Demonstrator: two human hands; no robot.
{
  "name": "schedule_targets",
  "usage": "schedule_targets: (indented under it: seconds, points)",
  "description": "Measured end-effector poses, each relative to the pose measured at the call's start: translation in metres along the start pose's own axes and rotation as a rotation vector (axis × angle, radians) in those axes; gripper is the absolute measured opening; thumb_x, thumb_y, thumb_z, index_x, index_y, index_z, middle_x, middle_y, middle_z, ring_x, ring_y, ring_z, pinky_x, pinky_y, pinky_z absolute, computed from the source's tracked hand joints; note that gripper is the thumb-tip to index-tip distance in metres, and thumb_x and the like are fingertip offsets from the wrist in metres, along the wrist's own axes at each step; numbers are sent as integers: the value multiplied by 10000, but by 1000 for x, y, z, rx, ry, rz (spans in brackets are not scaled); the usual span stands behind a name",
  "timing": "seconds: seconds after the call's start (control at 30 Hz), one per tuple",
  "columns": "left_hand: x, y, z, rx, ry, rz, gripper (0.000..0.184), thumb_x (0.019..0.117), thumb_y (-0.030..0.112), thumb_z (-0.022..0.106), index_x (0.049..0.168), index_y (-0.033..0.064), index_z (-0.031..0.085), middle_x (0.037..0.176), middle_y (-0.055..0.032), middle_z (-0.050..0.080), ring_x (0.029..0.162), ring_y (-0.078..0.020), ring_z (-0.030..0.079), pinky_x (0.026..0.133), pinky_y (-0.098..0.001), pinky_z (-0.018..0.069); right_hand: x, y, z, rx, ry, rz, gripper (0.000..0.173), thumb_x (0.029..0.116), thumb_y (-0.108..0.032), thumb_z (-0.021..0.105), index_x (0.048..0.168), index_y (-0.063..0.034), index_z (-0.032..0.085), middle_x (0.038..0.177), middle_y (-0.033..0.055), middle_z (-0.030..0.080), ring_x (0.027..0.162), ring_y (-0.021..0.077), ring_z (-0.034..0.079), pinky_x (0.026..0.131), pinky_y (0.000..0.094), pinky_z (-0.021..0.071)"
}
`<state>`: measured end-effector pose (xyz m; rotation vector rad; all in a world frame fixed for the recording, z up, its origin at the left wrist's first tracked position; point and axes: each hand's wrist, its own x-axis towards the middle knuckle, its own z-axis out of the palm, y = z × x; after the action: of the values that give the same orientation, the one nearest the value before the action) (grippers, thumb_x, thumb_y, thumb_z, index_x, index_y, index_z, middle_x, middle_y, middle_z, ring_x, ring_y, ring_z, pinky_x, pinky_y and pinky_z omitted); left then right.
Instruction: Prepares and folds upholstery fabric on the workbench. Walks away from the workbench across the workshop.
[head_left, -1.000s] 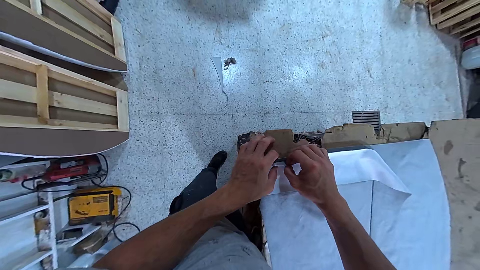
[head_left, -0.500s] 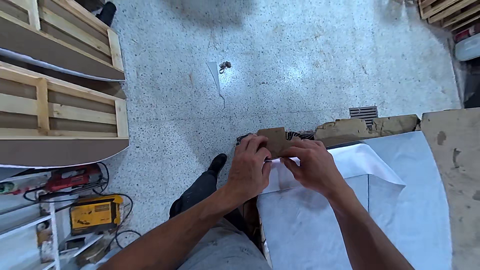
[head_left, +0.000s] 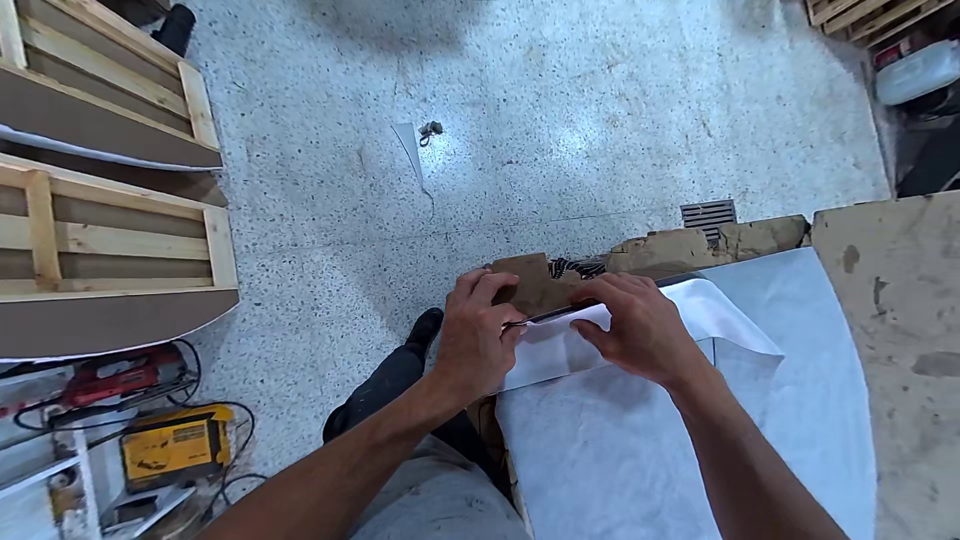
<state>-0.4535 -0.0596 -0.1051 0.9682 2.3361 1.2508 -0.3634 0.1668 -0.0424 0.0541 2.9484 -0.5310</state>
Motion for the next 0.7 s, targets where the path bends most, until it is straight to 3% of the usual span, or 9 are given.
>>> schedule_targets:
  seconds: [0.13,0.27,0.43,0.57,0.7]
  points:
    - [1,-2,-1,-6,2,9,39,864,191,774,844,166,796,1376,-16,627,1384,-288,452,1113,-494,415,-9,13,-6,-60,-10,19,295,893,-375,697,1092,-166,755,985,33,724,975,248,688,925,537,519]
    - [-1,-6,-6,-25,-30,21,109,913,225,720,909,162,809,1398,-3,628,1404,-268,451,1144,-468,401,-9,29,-8,-36,-23,-5,212,944,-329,687,1036,-165,785,943,39,731,940,249,703,922,556,530]
    - [-4,-8,-4,-120,-19,-14,95,913,153,706,885,123,792,1424,1,612,1412,-228,460,1158,-434,409,-7,44,-3,149,12,33,196,907,-335,685,896,-172,793,846,-23,717,835,170,700,735,493,573]
    - [-4,-7,-3,-138,-25,-22,123,925,123,666,885,115,782,1442,-4,600,1428,-231,446,1170,-448,398,-4,43,-5,212,-23,82,157,883,-307,723,882,-165,791,841,-19,721,818,167,704,714,500,579]
    - [-5,-8,-1,-66,-26,-1,160,910,259,702,892,116,772,1456,8,589,1393,-199,489,1132,-435,447,-2,39,-6,209,-33,115,125,867,-274,750,858,-155,790,812,-12,709,783,174,691,700,503,563]
